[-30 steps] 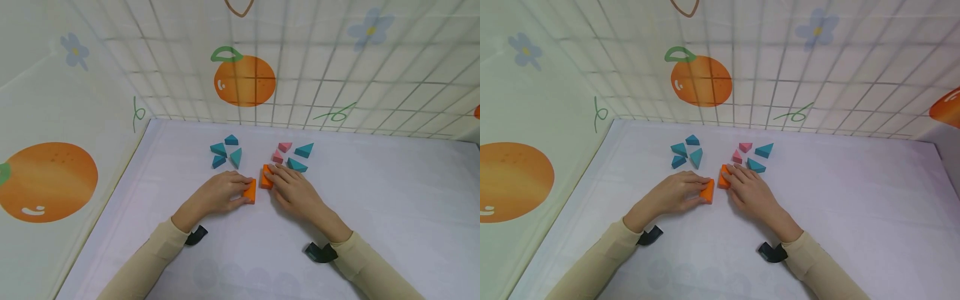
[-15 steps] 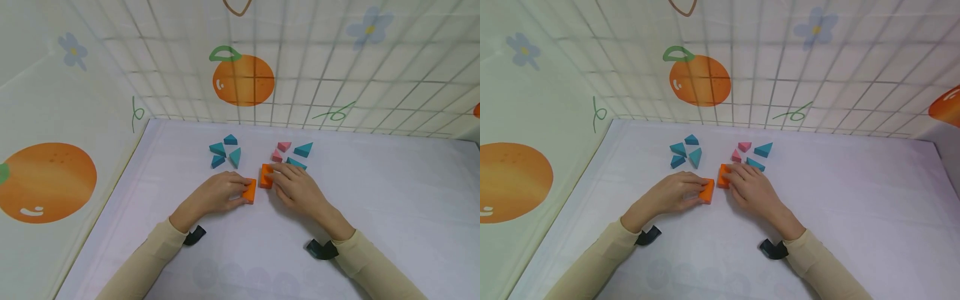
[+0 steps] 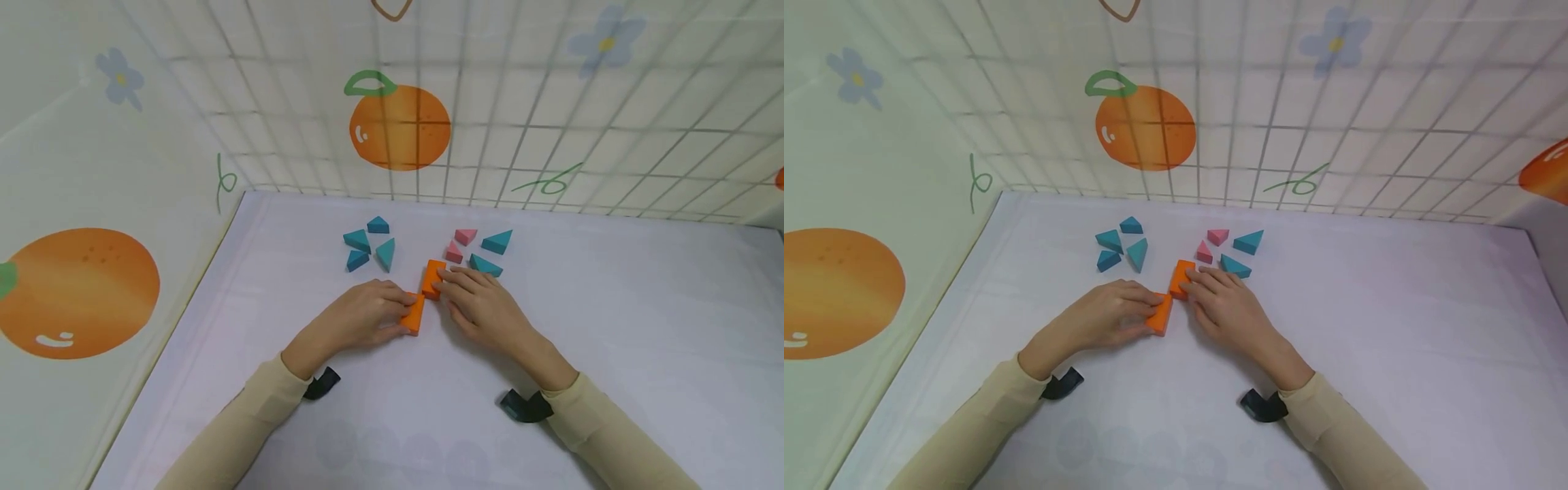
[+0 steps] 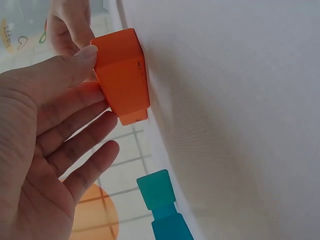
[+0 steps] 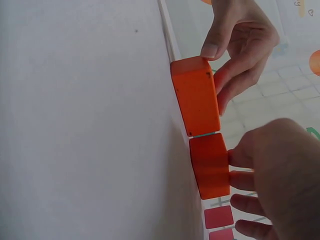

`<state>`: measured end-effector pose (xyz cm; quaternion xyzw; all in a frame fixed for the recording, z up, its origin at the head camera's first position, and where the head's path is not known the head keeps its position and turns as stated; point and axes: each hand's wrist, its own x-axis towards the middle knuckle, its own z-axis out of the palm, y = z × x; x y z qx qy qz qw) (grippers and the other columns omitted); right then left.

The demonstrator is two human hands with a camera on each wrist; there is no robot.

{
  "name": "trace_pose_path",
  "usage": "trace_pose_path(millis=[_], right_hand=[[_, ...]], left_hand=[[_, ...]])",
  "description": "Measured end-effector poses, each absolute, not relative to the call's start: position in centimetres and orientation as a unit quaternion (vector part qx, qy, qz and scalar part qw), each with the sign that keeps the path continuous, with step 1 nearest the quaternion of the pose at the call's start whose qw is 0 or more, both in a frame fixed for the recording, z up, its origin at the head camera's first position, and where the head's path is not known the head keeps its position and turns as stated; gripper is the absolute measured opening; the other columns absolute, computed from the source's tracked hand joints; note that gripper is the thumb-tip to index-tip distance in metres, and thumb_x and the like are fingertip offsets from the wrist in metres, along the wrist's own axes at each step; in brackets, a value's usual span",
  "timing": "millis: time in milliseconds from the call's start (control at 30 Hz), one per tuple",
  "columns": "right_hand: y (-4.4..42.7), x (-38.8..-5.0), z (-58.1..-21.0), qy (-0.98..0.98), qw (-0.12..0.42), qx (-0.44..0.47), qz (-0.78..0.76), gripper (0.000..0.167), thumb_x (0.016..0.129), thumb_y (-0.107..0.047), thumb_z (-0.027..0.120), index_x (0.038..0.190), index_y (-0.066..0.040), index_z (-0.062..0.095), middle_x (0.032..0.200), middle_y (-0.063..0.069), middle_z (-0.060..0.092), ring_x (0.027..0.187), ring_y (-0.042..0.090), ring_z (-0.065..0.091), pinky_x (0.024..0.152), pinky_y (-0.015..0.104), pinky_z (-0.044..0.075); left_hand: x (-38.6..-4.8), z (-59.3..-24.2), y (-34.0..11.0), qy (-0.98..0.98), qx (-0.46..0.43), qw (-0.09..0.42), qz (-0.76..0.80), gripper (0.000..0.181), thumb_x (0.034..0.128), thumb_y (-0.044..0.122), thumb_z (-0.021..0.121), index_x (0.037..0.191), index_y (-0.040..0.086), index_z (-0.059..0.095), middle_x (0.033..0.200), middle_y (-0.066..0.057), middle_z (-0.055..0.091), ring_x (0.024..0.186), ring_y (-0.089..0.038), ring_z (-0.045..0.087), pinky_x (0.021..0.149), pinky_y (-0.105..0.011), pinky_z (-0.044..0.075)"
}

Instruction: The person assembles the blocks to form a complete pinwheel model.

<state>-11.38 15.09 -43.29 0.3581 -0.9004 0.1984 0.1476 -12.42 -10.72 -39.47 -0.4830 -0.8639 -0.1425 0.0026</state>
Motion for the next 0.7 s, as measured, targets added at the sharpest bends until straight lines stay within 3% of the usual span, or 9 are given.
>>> trace_pose_path(millis=[267, 700], right_hand=[[15.09, -11.29, -43.4, -0.904, 0.134, 0.359, 0.19, 0.042, 0.088, -0.013, 0.067, 0.129, -0.007, 0.063, 0.135, 0.012, 0.06, 0.128, 0.032, 0.051, 0.104, 0.054, 0.043], [15.08, -11.28, -43.32, -0.903, 0.125, 0.363, 0.192, 0.044, 0.089, -0.014, 0.066, 0.132, -0.008, 0.061, 0.138, 0.012, 0.058, 0.13, 0.033, 0.049, 0.106, 0.054, 0.042]], left_hand=[[-12.36, -39.43, -10.65, -0.86, -0.492, 0.0, -0.133, 0.028, 0.0867, 0.027, 0.075, 0.109, 0.01, 0.076, 0.12, -0.001, 0.071, 0.114, -0.018, 0.064, 0.103, -0.035, 0.049], [-12.35, -39.47, -10.56, -0.854, -0.501, 0.004, -0.141, 0.026, 0.086, 0.024, 0.076, 0.108, 0.01, 0.076, 0.121, -0.002, 0.07, 0.114, -0.017, 0.064, 0.1, -0.033, 0.051]])
